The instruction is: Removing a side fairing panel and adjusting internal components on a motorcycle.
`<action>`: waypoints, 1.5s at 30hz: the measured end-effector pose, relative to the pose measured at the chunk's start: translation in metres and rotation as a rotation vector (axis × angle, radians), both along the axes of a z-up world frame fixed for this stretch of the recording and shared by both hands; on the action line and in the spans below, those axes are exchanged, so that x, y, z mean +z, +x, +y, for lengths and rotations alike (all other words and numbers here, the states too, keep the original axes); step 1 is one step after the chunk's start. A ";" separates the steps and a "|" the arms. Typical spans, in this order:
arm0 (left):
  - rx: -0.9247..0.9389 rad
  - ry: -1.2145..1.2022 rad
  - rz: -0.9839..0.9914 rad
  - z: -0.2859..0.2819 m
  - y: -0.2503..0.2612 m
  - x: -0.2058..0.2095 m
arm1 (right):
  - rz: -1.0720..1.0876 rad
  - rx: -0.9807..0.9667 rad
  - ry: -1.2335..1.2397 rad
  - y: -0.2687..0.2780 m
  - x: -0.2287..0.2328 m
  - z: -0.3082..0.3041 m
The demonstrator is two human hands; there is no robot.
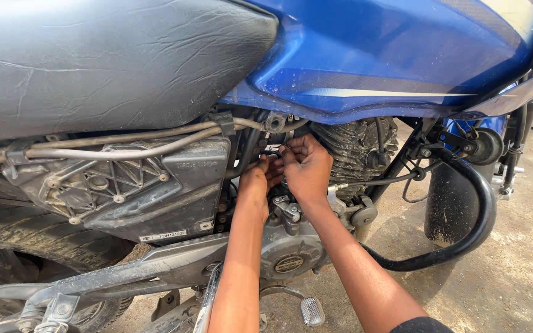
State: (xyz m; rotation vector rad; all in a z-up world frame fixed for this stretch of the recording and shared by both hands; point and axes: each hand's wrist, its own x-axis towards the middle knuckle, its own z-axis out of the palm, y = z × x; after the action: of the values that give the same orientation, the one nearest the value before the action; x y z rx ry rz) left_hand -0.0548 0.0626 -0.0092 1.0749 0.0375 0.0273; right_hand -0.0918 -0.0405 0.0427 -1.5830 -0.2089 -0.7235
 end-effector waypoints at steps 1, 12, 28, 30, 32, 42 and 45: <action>-0.028 -0.011 -0.010 0.001 0.003 -0.002 | 0.018 0.010 0.011 -0.002 0.001 0.000; -0.157 -0.138 -0.107 0.003 0.023 -0.013 | 0.026 0.037 0.057 0.000 -0.001 -0.002; -0.097 -0.151 -0.027 -0.001 0.035 -0.022 | 0.042 0.084 0.069 0.006 -0.005 -0.002; -0.063 -0.160 0.010 -0.004 0.029 -0.016 | 0.040 0.084 0.064 0.005 -0.005 -0.002; -0.026 -0.170 0.046 -0.006 0.025 -0.011 | 0.037 0.086 0.059 0.004 -0.004 -0.002; 0.101 -0.111 0.005 -0.012 0.001 0.000 | 0.050 0.089 0.049 0.004 -0.005 -0.002; 0.094 -0.107 -0.037 -0.012 0.001 -0.002 | 0.045 0.082 0.036 0.003 -0.004 -0.002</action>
State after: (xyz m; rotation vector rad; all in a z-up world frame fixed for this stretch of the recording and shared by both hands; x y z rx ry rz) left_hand -0.0535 0.0506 -0.0111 0.9646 0.0557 0.1283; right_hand -0.0884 -0.0426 0.0384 -1.5454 -0.2251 -0.6249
